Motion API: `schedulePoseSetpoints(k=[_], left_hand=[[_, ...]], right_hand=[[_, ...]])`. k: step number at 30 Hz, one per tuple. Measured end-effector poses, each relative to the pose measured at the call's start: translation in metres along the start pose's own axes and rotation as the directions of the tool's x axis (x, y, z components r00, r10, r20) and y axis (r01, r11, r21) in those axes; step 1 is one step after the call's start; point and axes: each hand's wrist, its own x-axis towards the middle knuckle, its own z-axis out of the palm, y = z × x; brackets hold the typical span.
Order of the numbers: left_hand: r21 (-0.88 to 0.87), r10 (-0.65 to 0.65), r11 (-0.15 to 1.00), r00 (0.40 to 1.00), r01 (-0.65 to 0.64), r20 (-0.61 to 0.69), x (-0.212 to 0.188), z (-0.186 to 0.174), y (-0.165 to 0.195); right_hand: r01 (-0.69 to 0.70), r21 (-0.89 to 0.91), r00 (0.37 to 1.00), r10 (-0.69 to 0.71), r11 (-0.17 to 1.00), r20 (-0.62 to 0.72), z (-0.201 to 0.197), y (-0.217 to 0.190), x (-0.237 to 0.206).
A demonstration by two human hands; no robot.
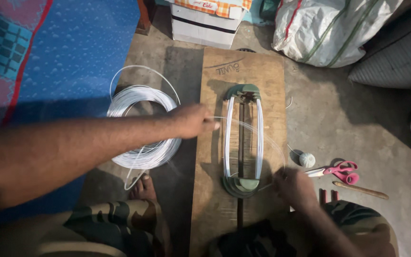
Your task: The person sits on the floor and winds white plastic wire from a large coil onto a green hand-winding frame mounted on a wooden board, repeatedly turning the winder and guiding the wire by hand to build up even layers.
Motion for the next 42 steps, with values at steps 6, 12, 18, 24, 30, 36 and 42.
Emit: schedulePoseSetpoints(k=[6,12,18,24,30,36,42], left_hand=[[0.435,0.086,0.871,0.943,-0.228,0.323,-0.035,-0.013,0.001],[0.616,-0.003,0.717,0.881,-0.328,0.473,-0.059,-0.069,0.034],[0.569,0.209,0.702,0.888,-0.428,0.41,-0.06,-0.122,0.067],[0.682,0.556,0.597,0.831,-0.422,0.028,-0.053,-0.132,0.07],[0.566,0.817,0.576,0.446,-0.59,-0.367,-0.052,-0.128,0.044],[0.444,0.732,0.674,0.448,-0.59,-0.514,-0.039,-0.102,0.034],[-0.113,0.274,0.922,0.831,-0.37,-0.484,-0.014,-0.06,0.029]], right_hand=[[0.341,-0.324,0.687,-0.469,0.883,-0.555,-0.066,-0.061,0.073],[0.484,-0.204,0.79,-0.525,0.851,-0.317,-0.094,-0.135,0.139],[0.306,0.216,0.95,-0.312,0.927,-0.005,-0.093,-0.193,0.184],[0.516,-0.636,0.788,-0.609,0.574,0.089,-0.089,-0.261,0.195],[0.635,-0.713,0.555,-0.818,0.298,0.152,-0.024,-0.263,0.106],[0.814,-0.516,0.493,-0.788,0.268,0.369,0.043,-0.145,-0.028],[0.922,-0.362,0.197,-0.972,0.139,0.127,0.094,-0.034,-0.097]])
